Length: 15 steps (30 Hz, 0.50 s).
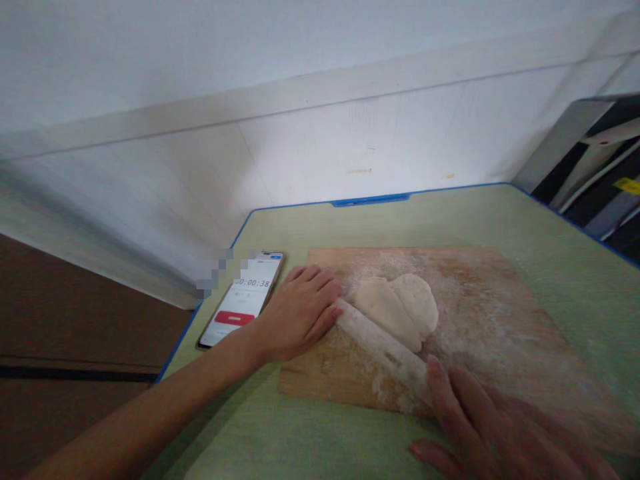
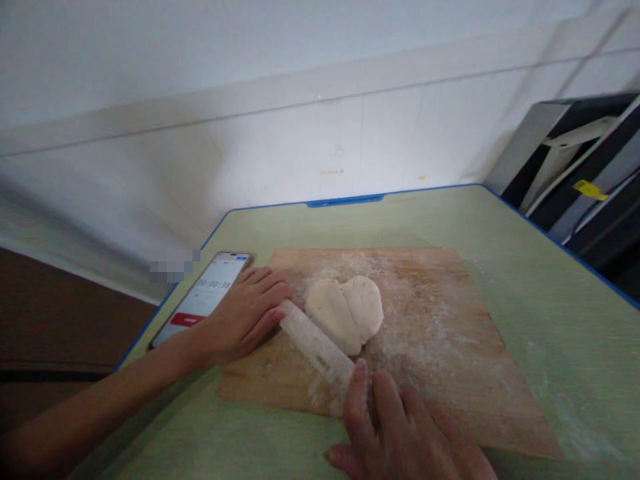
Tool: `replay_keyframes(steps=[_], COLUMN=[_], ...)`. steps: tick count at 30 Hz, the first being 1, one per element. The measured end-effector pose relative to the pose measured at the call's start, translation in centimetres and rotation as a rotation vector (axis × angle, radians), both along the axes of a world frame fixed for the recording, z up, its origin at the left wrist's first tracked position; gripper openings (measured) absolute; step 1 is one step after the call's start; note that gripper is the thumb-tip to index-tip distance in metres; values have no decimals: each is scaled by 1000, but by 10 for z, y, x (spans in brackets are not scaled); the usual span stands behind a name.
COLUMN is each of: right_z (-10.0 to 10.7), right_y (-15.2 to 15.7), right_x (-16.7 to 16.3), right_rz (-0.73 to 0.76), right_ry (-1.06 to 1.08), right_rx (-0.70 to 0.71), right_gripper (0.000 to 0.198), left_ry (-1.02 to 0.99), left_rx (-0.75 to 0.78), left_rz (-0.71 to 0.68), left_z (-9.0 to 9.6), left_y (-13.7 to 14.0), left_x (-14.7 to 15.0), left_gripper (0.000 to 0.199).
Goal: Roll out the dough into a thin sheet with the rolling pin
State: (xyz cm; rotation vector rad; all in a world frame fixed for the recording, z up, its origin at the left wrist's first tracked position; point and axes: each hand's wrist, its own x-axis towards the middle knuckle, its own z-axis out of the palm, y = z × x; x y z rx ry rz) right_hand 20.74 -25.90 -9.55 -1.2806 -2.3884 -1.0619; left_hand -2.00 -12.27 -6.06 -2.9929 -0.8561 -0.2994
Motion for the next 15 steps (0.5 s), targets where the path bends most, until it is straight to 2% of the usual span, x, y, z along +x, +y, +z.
replay_keyframes(steps=[4, 8, 12, 15], right_z=[5, 15, 28, 35], right_y=[-2, 1, 14, 28], right_x=[-2, 8, 31, 51], right_rz=[44, 86, 98, 48], right_ry=[-17, 158, 175, 203], right_rx=[-92, -158, -145, -238], right_gripper=[36, 39, 38, 38], left_ry=[-9, 49, 172, 282], left_rx=[39, 92, 193, 212], left_rz=[-29, -72, -129, -62], left_z=[-5, -2, 17, 33], left_y=[-8, -8, -12, -16], left_x=[-12, -14, -4, 11], left_gripper=[49, 55, 55, 43])
